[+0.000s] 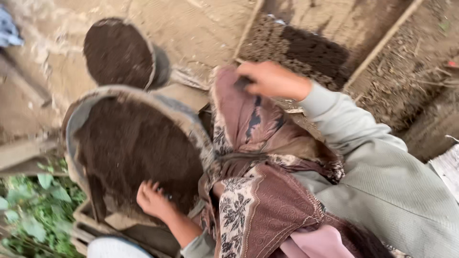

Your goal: The person scoops soil from a large basin, mixes it with a small amount of white powder from a packet, and forms the mixture into small pellets. They then place the formed pellets into a wooden tray.

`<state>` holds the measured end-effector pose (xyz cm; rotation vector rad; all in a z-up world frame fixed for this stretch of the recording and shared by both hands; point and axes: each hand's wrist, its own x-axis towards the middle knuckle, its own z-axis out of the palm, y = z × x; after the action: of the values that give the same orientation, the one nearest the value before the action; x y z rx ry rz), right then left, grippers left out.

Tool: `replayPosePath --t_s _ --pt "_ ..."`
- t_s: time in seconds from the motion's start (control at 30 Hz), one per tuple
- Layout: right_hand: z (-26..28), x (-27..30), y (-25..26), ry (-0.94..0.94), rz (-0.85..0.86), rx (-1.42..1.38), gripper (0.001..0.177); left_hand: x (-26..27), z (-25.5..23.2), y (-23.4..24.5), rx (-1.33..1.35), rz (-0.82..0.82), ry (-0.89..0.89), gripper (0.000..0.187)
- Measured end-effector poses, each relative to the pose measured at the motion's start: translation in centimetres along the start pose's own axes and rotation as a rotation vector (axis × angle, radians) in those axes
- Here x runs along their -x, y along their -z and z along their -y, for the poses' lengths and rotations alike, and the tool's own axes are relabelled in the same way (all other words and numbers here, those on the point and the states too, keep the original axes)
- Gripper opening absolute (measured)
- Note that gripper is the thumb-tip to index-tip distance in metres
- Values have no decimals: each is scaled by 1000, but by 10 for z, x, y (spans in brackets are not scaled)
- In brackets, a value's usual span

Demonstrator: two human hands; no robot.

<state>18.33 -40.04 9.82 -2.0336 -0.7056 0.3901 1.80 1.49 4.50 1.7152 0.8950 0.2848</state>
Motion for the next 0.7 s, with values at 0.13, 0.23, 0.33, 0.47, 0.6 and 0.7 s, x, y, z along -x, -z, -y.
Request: replayPosePath --t_s 0.13,0.23,0.33,0.47,0.6,0.7 --pt "-125 103 17 -825 -356 133 28 -32 103 77 -947 -439 -81 37" --pt "-220 178 -6 -1245 -469 104 14 -37 143 103 -1034 -471 127 36" --pt "-294 230 -44 -1412 -542 65 13 -36 158 111 -1020 -411 158 31" --pt "-344 250 -82 -1498 -656 -118 28 -24 132 91 -848 -402 231 30" --pt "-334 234 -75 -1592 -507 -73 36 -22 128 84 -695 -376 256 31" --pt "-304 211 -52 -1650 -181 -364 74 -18 126 81 -601 -350 234 20"
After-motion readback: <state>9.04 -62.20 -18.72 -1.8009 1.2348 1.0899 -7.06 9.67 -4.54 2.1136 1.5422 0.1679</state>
